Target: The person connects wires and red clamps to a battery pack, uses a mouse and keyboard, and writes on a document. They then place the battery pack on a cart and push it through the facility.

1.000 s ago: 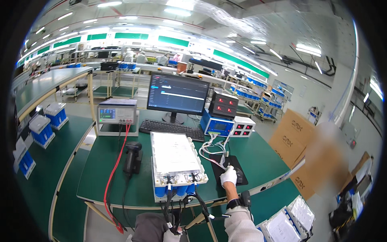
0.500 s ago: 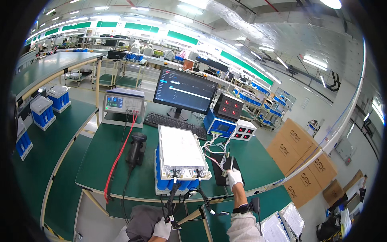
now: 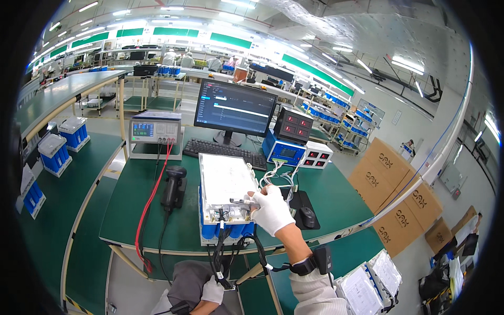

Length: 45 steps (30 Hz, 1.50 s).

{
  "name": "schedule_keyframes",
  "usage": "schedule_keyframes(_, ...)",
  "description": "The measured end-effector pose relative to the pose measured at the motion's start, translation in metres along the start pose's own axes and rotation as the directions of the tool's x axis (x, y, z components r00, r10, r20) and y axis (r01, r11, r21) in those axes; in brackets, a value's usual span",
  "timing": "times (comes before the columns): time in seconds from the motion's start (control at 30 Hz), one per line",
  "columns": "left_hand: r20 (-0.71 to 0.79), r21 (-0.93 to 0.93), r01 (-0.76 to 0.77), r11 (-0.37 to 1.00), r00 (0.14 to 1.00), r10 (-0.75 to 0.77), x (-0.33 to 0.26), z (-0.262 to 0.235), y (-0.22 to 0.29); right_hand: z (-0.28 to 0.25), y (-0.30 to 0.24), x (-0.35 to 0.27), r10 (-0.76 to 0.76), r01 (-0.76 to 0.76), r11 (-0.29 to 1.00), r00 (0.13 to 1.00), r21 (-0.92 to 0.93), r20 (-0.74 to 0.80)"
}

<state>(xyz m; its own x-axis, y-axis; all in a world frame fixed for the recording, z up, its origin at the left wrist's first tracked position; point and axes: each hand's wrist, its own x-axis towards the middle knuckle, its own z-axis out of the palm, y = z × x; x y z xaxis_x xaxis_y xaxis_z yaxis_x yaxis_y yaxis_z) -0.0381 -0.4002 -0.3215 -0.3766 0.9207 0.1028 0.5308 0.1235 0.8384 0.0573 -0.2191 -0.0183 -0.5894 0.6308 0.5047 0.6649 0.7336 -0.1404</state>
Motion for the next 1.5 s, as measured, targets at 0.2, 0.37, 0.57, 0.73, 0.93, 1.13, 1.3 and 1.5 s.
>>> schedule_keyframes(0.2,-0.056,-0.013,0.037,0.999,0.998,-0.037,0.001,0.0,0.0,0.009,-0.007,0.007,0.036,-0.027,0.989,0.997,-0.146,0.061)
schedule_keyframes(0.37,-0.067,0.076,-0.078,0.994,0.994,0.083,0.0,-0.007,0.003,0.004,-0.013,0.006,0.045,-0.049,0.989,0.999,-0.142,-0.03)
schedule_keyframes(0.57,0.148,0.206,-0.125,0.971,0.984,0.095,-0.003,0.002,-0.017,0.006,-0.019,0.003,0.113,-0.11,0.987,0.994,-0.116,0.016)
schedule_keyframes(0.73,-0.035,-0.063,0.144,0.988,0.989,-0.147,0.0,-0.001,0.0,-0.003,-0.027,0.024,0.218,-0.179,0.97,0.942,-0.166,0.257)
schedule_keyframes(0.93,0.0,-0.052,0.149,0.987,0.989,-0.15,0.001,-0.001,0.0,0.008,-0.007,0.011,0.191,-0.191,0.981,0.982,0.025,0.011)
schedule_keyframes(1.13,0.19,-0.01,0.269,0.963,0.946,-0.262,-0.007,-0.013,-0.009,-0.03,-0.05,-0.041,0.089,0.056,0.912,0.94,0.406,-0.33)
schedule_keyframes(1.3,0.387,-0.711,0.447,0.542,0.893,-0.229,-0.042,-0.061,-0.037,-0.05,-0.065,-0.136,0.012,0.067,0.409,0.997,0.91,-0.079)
schedule_keyframes(1.5,0.874,-0.407,0.899,-0.162,0.435,0.217,-0.083,-0.181,-0.044,0.049,-0.085,-0.199,-0.233,-0.192,0.335,0.932,0.923,0.278)
